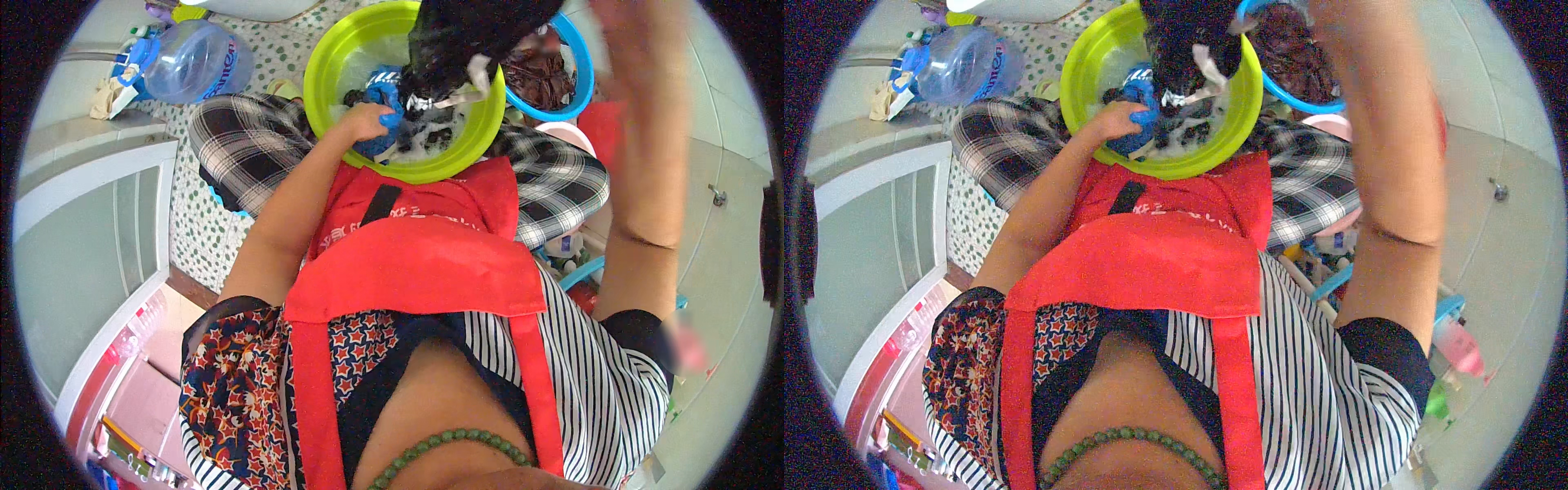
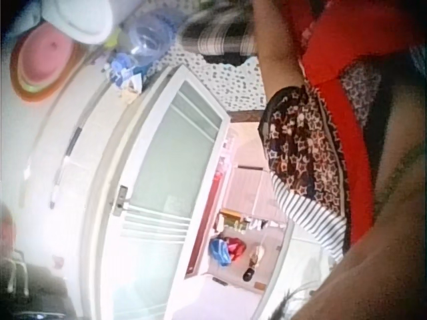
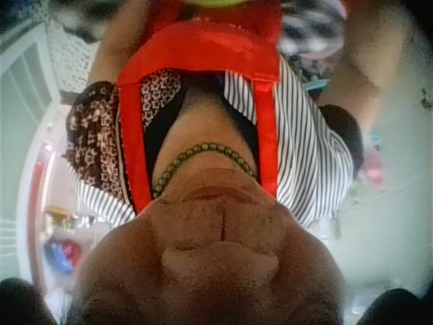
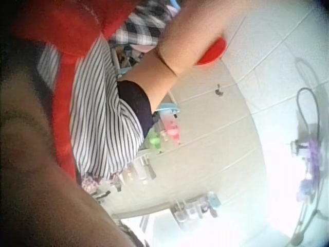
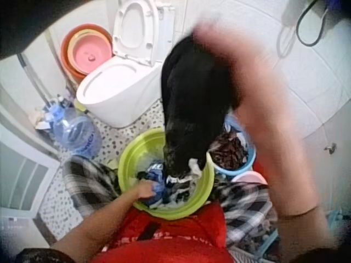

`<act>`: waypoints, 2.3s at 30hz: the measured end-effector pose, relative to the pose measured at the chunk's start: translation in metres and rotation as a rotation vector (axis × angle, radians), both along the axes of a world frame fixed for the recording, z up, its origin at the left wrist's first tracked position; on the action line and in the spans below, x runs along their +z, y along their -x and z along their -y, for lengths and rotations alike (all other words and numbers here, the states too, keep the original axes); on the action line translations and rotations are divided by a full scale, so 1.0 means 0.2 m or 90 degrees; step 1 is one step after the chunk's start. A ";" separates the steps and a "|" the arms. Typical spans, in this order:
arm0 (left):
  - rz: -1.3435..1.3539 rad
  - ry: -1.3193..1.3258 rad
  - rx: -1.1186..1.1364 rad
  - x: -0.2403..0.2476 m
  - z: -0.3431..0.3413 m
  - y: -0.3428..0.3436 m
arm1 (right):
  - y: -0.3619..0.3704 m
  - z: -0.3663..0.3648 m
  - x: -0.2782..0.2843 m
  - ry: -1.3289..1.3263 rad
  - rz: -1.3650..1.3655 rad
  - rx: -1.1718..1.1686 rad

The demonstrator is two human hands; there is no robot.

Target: The person sits on the floor and hand-washes dark-colored clothes in a green basin filled with soapy water. They scrub and rinse the garments by hand, then transfer the washed items into a blue basin nearby.

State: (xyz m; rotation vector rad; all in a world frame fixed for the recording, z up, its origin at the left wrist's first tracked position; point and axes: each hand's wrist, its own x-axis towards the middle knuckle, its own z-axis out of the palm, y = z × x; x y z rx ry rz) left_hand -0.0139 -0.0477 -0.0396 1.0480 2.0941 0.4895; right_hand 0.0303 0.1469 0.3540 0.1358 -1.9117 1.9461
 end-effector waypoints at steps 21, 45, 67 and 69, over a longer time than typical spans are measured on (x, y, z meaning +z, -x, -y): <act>-0.265 -0.120 0.224 -0.23 -0.33 0.08 | -0.12 0.04 -2.22 -0.517 0.546 -0.171; 0.195 -0.195 0.555 -0.14 -0.39 0.62 | 0.12 -0.12 -1.84 -0.409 0.370 -0.086; 0.056 0.212 0.133 -0.46 -0.39 0.37 | 0.25 -0.12 -2.09 -0.729 0.735 0.235; 0.074 0.228 0.215 -0.25 -0.44 0.44 | 0.28 -0.15 -2.04 -0.773 0.702 0.243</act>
